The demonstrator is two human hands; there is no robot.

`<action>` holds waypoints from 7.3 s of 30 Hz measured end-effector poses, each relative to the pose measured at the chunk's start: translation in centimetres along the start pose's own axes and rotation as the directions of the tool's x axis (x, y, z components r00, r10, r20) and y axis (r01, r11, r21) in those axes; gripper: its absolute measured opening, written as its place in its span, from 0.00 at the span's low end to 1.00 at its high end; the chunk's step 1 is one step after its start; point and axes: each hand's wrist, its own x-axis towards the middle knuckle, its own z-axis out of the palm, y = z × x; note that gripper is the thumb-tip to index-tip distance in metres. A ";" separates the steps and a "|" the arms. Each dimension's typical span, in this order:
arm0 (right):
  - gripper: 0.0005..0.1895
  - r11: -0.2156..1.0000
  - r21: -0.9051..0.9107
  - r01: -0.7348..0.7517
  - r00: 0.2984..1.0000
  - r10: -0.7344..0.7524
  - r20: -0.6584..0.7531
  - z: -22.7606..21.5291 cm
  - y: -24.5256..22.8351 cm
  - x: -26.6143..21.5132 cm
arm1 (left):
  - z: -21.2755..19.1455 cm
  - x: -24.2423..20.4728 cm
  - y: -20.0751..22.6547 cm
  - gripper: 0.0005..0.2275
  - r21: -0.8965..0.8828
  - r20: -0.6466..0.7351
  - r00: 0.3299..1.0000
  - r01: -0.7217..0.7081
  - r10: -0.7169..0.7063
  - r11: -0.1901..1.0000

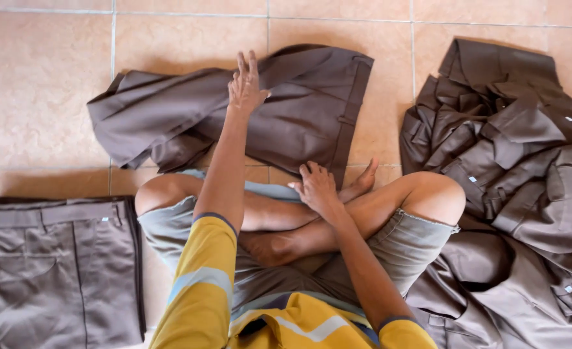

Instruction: A person is sitting on the floor folding brown pants and stacking them neatly.

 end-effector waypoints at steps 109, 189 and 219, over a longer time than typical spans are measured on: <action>0.17 -0.243 0.968 0.061 0.922 0.384 0.038 -9.0 6.6 4.7 | -4.5 -17.4 15.4 0.12 -0.813 -0.199 0.975 -0.220 0.098 0.539; 0.21 0.900 -0.224 -0.373 0.894 0.413 0.174 4.8 22.8 7.2 | 0.5 -18.5 -11.0 0.26 -0.976 0.046 0.474 -0.165 -0.880 -0.140; 0.06 0.763 -0.618 -0.189 0.967 0.255 0.018 -4.4 14.1 3.9 | -1.7 -19.0 -11.0 0.32 -0.908 0.128 0.458 -0.303 -0.880 -0.290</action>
